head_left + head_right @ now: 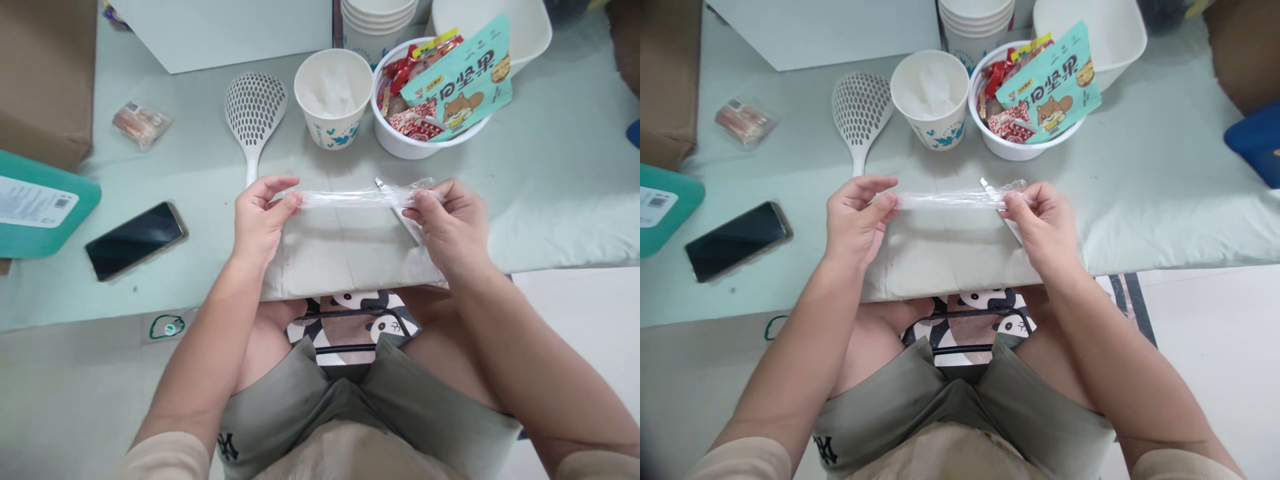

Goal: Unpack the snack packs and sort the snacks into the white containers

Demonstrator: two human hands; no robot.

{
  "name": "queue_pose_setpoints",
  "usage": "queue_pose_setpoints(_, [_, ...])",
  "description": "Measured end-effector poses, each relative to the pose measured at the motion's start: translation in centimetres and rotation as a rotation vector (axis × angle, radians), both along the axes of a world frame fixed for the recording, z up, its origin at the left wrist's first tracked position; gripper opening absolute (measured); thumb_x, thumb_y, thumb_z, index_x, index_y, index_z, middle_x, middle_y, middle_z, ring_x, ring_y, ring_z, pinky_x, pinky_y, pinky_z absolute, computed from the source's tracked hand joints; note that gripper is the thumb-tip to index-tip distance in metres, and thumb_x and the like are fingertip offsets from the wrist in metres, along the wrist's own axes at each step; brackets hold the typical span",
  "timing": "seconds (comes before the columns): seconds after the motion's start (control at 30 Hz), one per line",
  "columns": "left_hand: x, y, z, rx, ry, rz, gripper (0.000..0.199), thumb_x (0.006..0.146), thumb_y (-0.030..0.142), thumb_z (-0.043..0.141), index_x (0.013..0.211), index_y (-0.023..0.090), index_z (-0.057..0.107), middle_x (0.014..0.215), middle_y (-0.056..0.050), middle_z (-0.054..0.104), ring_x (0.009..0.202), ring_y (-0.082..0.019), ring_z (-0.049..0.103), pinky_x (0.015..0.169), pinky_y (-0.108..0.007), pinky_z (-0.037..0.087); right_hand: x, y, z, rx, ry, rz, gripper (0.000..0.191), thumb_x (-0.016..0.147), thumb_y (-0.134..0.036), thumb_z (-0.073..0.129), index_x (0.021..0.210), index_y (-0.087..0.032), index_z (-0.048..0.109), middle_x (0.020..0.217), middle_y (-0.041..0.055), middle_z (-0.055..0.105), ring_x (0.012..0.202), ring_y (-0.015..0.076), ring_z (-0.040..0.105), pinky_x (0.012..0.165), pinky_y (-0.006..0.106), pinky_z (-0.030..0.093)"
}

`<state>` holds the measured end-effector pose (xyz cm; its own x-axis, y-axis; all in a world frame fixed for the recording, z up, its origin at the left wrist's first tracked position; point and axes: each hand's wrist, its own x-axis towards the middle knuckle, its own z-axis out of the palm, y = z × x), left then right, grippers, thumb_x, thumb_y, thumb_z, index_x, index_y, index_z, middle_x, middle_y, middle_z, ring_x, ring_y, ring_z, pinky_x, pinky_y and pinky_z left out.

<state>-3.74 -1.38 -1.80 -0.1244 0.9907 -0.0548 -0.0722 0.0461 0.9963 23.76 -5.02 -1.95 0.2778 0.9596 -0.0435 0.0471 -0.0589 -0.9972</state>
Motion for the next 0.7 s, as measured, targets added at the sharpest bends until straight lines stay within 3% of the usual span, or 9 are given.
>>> queue_pose_setpoints(0.1, [0.2,0.2,-0.5,0.012,0.054,0.01,0.044,0.068,0.029,0.089,0.108,0.025,0.071,0.116,-0.005,0.075,0.09,-0.016,0.072,0.074,-0.027,0.062,-0.8,0.8,-0.5,0.079,0.117,-0.043,0.04,0.084,-0.048,0.082,0.082,-0.025,0.05,0.077,-0.0064,0.06,0.07,0.0086,0.065,0.07,0.023,0.06])
queue_pose_setpoints(0.2, [0.4,0.3,-0.8,0.076,0.16,-0.01,0.045,0.069,0.025,0.085,0.11,0.024,0.068,0.119,-0.006,0.07,0.104,-0.019,0.07,0.078,-0.027,0.059,-0.9,1.7,-0.9,0.142,0.205,-0.084,0.04,0.084,-0.045,0.083,0.091,-0.029,0.047,0.078,-0.0086,0.056,0.067,0.0067,0.061,0.066,0.019,0.058])
queue_pose_setpoints(0.33, [-0.1,-0.1,-0.6,0.022,0.119,-0.232,0.057,0.066,0.021,0.082,0.119,0.029,0.064,0.125,-0.004,0.065,0.085,-0.012,0.068,0.069,-0.025,0.056,0.0,2.3,-0.8,0.134,0.308,-0.092,0.043,0.078,-0.037,0.086,0.1,-0.031,0.05,0.085,-0.0082,0.06,0.068,0.0064,0.06,0.063,0.019,0.056])
queue_pose_setpoints(0.4, [-0.4,-0.4,-0.1,-0.034,0.037,-0.356,0.06,0.065,0.026,0.084,0.122,0.03,0.065,0.129,-0.005,0.065,0.088,-0.014,0.069,0.07,-0.027,0.058,0.4,2.1,-0.4,0.106,0.332,-0.036,0.043,0.076,-0.036,0.088,0.099,-0.03,0.052,0.084,-0.0077,0.06,0.066,0.0068,0.059,0.059,0.019,0.054])
queue_pose_setpoints(0.47, [-0.1,-0.7,0.7,-0.053,-0.033,-0.407,0.054,0.068,0.037,0.087,0.118,0.026,0.069,0.133,-0.007,0.066,0.108,-0.021,0.07,0.085,-0.031,0.06,0.3,1.6,0.2,0.07,0.336,0.062,0.043,0.074,-0.035,0.09,0.096,-0.029,0.053,0.079,-0.0073,0.059,0.063,0.0073,0.057,0.054,0.019,0.051])
queue_pose_setpoints(0.57, [1.9,-1.2,2.1,-0.121,-0.107,-0.525,0.057,0.073,0.055,0.087,0.115,0.019,0.072,0.132,-0.012,0.071,0.129,-0.029,0.065,0.11,-0.041,0.053,-0.9,0.6,1.2,-0.003,0.3,0.263,0.046,0.072,-0.039,0.092,0.096,-0.027,0.055,0.076,-0.0064,0.06,0.061,0.0079,0.057,0.053,0.02,0.051])
queue_pose_setpoints(0.63, [3.8,-1.6,2.8,-0.243,-0.113,-0.749,0.067,0.068,0.057,0.091,0.117,0.016,0.072,0.122,-0.014,0.077,0.124,-0.031,0.07,0.106,-0.043,0.056,-1.9,0.4,1.5,-0.035,0.264,0.371,0.047,0.071,-0.042,0.092,0.098,-0.026,0.056,0.078,-0.0053,0.063,0.062,0.0087,0.059,0.055,0.022,0.053])
queue_pose_setpoints(0.7, [5.4,-1.9,3.2,-0.358,-0.11,-0.87,0.066,0.067,0.052,0.095,0.116,0.015,0.071,0.107,-0.011,0.081,0.11,-0.027,0.076,0.099,-0.039,0.059,-2.4,0.5,1.4,-0.025,0.226,0.395,0.045,0.073,-0.041,0.09,0.099,-0.026,0.057,0.08,-0.0042,0.064,0.064,0.0094,0.06,0.057,0.023,0.054])
